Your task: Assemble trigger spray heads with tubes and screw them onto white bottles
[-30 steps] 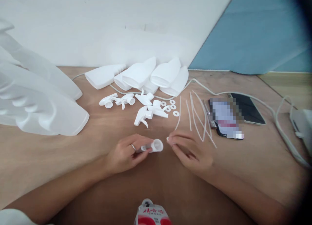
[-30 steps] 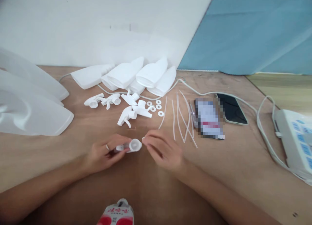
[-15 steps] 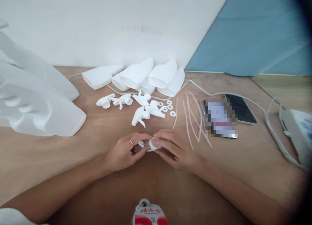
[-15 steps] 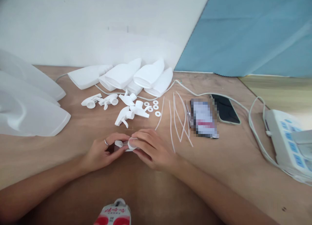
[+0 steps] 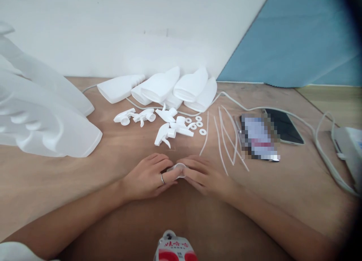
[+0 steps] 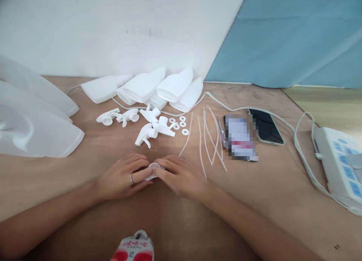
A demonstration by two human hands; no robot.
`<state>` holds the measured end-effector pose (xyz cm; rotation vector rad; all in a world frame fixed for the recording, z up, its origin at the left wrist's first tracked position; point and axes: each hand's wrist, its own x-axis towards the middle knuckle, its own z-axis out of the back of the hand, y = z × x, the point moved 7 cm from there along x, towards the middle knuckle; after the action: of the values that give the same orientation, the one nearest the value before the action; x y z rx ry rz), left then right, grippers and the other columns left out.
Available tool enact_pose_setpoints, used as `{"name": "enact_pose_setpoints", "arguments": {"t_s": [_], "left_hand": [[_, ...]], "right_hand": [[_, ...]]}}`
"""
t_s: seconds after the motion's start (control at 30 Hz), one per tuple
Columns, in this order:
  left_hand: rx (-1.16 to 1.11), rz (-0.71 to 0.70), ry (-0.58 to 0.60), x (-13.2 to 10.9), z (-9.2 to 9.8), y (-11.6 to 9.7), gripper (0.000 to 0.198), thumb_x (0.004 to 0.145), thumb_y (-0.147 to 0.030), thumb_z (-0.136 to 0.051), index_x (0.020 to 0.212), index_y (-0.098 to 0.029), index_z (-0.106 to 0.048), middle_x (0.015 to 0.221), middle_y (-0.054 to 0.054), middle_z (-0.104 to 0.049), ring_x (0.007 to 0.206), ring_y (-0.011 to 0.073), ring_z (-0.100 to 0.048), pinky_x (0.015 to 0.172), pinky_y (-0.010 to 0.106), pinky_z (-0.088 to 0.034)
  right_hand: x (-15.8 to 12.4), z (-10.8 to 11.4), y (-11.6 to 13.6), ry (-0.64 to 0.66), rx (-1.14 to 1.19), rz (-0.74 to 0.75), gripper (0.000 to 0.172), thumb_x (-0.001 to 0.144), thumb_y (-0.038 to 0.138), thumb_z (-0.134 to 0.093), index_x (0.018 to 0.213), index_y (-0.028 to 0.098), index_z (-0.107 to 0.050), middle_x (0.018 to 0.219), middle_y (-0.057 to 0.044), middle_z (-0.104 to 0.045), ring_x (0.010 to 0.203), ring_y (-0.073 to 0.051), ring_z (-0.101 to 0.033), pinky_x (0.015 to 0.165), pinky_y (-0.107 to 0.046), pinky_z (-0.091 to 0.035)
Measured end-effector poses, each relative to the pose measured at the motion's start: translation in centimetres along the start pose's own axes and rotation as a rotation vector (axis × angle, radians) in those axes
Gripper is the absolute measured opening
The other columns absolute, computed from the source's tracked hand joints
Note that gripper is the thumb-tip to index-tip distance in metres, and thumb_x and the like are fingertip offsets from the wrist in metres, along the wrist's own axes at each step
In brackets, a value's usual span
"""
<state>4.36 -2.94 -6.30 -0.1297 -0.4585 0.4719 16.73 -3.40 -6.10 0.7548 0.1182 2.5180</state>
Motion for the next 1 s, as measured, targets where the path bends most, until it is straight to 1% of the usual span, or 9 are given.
{"name": "enact_pose_setpoints", "arguments": {"t_s": [0.1, 0.27, 0.47, 0.6, 0.67, 0.77, 0.87, 0.93, 1.0], "left_hand": [[0.0, -0.013, -0.04, -0.3, -0.2, 0.1, 0.016, 0.093, -0.021, -0.049, 0.108, -0.018, -0.052, 0.084, 0.004, -0.061, 0.077, 0.0154, -0.056, 0.068, 0.029, -0.051], [-0.018, -0.053, -0.114, -0.8, -0.1, 0.0, 0.028, 0.089, -0.017, -0.054, 0.116, -0.015, -0.047, 0.087, 0.005, -0.065, 0.08, 0.0159, -0.06, 0.071, 0.03, -0.054], [-0.003, -0.092, -0.126, -0.9, 0.0, -0.7, 0.031, 0.088, -0.014, -0.054, 0.118, -0.016, -0.046, 0.085, 0.005, -0.065, 0.081, 0.0166, -0.063, 0.07, 0.03, -0.056], [0.023, -0.114, -0.128, -0.9, 0.2, -0.9, 0.032, 0.086, -0.012, -0.056, 0.117, -0.014, -0.046, 0.085, 0.006, -0.065, 0.081, 0.0172, -0.062, 0.069, 0.03, -0.056], [0.032, -0.093, -0.102, -0.8, 0.1, -0.7, 0.028, 0.087, -0.011, -0.055, 0.114, -0.015, -0.048, 0.085, 0.006, -0.064, 0.079, 0.0169, -0.061, 0.067, 0.03, -0.055], [-0.013, 0.019, -0.062, -0.6, -0.1, 0.2, 0.02, 0.089, -0.012, -0.052, 0.108, -0.018, -0.049, 0.089, 0.005, -0.064, 0.079, 0.016, -0.06, 0.067, 0.028, -0.054], [-0.129, 0.141, -0.102, -0.7, -0.1, 1.2, 0.031, 0.09, -0.015, -0.052, 0.119, -0.02, -0.045, 0.098, 0.006, -0.065, 0.088, 0.016, -0.062, 0.073, 0.028, -0.054], [-0.181, 0.197, -0.12, -0.9, -0.3, 1.7, 0.043, 0.09, -0.016, -0.053, 0.13, -0.021, -0.038, 0.102, 0.006, -0.066, 0.092, 0.016, -0.063, 0.079, 0.029, -0.054], [-0.209, 0.215, -0.097, -0.9, -0.6, 1.9, 0.048, 0.09, -0.018, -0.053, 0.135, -0.021, -0.035, 0.105, 0.006, -0.065, 0.094, 0.0163, -0.062, 0.082, 0.03, -0.054]], "right_hand": [[-0.1, 0.3, 0.1, -0.051, -0.008, 0.004, 0.022, 0.089, 0.011, -0.051, 0.11, 0.019, -0.054, 0.105, -0.007, -0.068, 0.094, -0.016, -0.063, 0.08, -0.03, -0.053], [-0.3, 0.1, 0.3, -0.052, 0.005, 0.027, 0.027, 0.087, 0.01, -0.056, 0.112, 0.017, -0.051, 0.105, -0.009, -0.067, 0.093, -0.017, -0.062, 0.079, -0.031, -0.054], [-0.6, -0.1, 0.7, -0.043, -0.078, 0.104, 0.023, 0.084, 0.012, -0.059, 0.105, 0.018, -0.054, 0.095, -0.006, -0.067, 0.089, -0.015, -0.063, 0.08, -0.031, -0.053], [-0.5, 0.3, 1.1, -0.042, -0.108, 0.154, 0.02, 0.084, 0.012, -0.06, 0.103, 0.018, -0.054, 0.097, -0.007, -0.069, 0.09, -0.015, -0.064, 0.084, -0.034, -0.051], [-0.4, 0.8, 0.8, -0.017, -0.085, 0.139, 0.023, 0.087, 0.017, -0.059, 0.109, 0.018, -0.054, 0.102, -0.008, -0.069, 0.094, -0.016, -0.064, 0.088, -0.036, -0.049], [-0.6, 2.5, -1.3, -0.048, -0.084, 0.025, 0.041, 0.089, 0.02, -0.057, 0.128, 0.017, -0.047, 0.119, -0.013, -0.065, 0.109, -0.02, -0.061, 0.094, -0.04, -0.046], [-1.6, 4.4, -5.2, -0.105, -0.279, -0.202, 0.044, 0.087, 0.01, -0.052, 0.131, 0.018, -0.049, 0.125, -0.013, -0.061, 0.115, -0.024, -0.057, 0.095, -0.042, -0.044], [-2.5, 4.5, -7.6, -0.031, -0.444, -0.292, 0.039, 0.087, 0.007, -0.049, 0.124, 0.019, -0.055, 0.127, -0.011, -0.06, 0.115, -0.028, -0.055, 0.092, -0.044, -0.042], [-3.2, 4.2, -9.3, 0.054, -0.547, -0.311, 0.038, 0.088, 0.007, -0.046, 0.122, 0.019, -0.056, 0.131, -0.009, -0.059, 0.116, -0.03, -0.053, 0.089, -0.045, -0.04]]}}
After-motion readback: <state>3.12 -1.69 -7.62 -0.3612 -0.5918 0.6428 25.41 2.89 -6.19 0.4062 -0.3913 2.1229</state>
